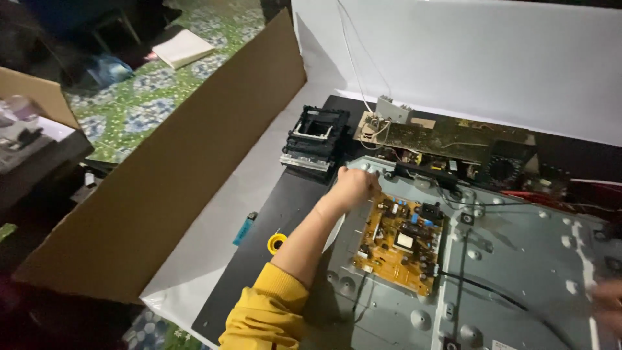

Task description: Soldering components onto a circuit board inside an opened television set.

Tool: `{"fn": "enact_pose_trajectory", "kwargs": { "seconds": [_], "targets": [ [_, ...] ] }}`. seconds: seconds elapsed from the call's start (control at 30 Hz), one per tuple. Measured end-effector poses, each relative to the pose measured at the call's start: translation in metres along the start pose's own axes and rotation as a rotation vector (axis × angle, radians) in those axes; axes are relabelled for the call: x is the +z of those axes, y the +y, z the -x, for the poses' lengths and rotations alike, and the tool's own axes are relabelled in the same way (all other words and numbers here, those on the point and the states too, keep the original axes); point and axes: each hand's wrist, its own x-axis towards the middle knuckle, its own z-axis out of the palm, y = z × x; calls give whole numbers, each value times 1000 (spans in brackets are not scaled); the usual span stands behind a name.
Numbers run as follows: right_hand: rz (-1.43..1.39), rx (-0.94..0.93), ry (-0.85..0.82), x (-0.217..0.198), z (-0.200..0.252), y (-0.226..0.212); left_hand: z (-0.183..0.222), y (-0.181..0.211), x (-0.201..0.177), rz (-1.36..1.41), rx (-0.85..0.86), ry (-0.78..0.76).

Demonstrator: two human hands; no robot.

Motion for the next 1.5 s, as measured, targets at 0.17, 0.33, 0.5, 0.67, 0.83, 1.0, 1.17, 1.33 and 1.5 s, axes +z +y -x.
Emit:
{"fn": "enact_pose_trajectory", "kwargs": {
  "seconds": [0.17, 0.33, 0.5, 0.67, 0.83, 1.0, 1.17, 1.33, 1.5],
  "targets": [
    [412, -9, -117, 77, -124, -173, -3, 3, -12, 156, 31, -10],
    [716, 397, -39, 174, -194, -332, 12, 14, -25, 127, 143, 167],
    [736, 189, -5, 203, -216, -354, 26, 14, -32, 188, 246, 259],
    [704, 200, -89, 222, -246, -358, 17, 12, -42, 483, 192, 228],
    [929, 289, -136, 244, -257, -360, -21, -17, -5, 231, 335, 74],
    [746, 114, -29, 239, -243, -357, -14, -1, -24, 239, 294, 36],
    [615, 27, 26, 239, -235, -350, 5, 6, -30, 177, 356, 153],
    [667, 70, -7, 241, -236, -356, 15, 10, -32, 180, 308, 141],
    [711, 52, -31, 240, -241, -362, 18, 17, -36, 223, 347, 252]
  ]
}}
